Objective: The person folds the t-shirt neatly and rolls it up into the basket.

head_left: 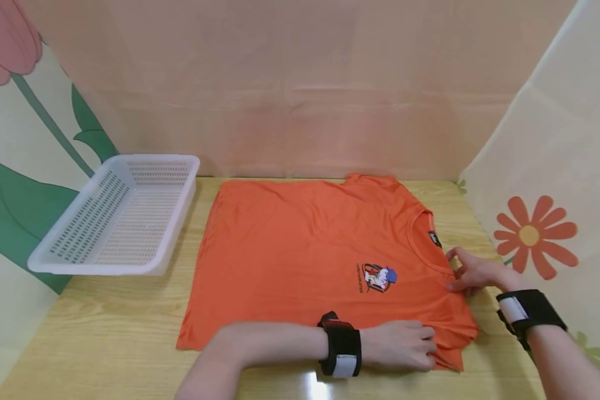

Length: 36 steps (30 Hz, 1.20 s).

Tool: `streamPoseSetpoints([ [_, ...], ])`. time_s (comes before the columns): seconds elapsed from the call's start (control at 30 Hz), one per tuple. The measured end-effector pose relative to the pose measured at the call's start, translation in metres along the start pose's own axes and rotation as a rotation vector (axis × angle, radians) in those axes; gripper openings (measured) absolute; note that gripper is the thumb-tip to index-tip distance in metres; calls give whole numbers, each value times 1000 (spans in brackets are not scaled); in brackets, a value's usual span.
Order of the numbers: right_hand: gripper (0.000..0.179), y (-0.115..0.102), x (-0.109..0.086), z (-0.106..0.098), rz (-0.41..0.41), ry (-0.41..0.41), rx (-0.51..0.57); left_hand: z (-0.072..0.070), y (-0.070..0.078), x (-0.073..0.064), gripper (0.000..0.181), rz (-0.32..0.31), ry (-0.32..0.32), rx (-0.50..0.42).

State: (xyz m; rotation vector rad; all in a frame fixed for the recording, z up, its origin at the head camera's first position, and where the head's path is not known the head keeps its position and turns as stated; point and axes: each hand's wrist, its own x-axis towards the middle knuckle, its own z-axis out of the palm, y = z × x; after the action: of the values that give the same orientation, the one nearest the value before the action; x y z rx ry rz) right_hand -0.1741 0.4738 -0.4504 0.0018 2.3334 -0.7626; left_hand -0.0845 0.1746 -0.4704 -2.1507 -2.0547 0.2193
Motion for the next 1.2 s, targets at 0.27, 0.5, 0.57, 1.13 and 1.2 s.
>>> streamPoseSetpoints([
  [0.27, 70, 1, -4, -2, -29, 0, 2, -12, -9, 7, 22, -144, 35, -1016],
  [0.5, 72, 7, -6, -5, -8, -28, -13, -20, -26, -33, 31, -87, -70, -1305],
  [0.57, 73, 9, -7, -6, -5, -46, -6, -24, -41, -54, 36, -133, -66, -1264],
  [1.13, 82, -35, 43, 26, -332, 459, -351, 29, -156, -295, 128, -1269, -232, -838],
  [1.2, 92, -27, 52, 30, -302, 403, -289, 31, -156, -303, 136, -1277, -261, -864],
])
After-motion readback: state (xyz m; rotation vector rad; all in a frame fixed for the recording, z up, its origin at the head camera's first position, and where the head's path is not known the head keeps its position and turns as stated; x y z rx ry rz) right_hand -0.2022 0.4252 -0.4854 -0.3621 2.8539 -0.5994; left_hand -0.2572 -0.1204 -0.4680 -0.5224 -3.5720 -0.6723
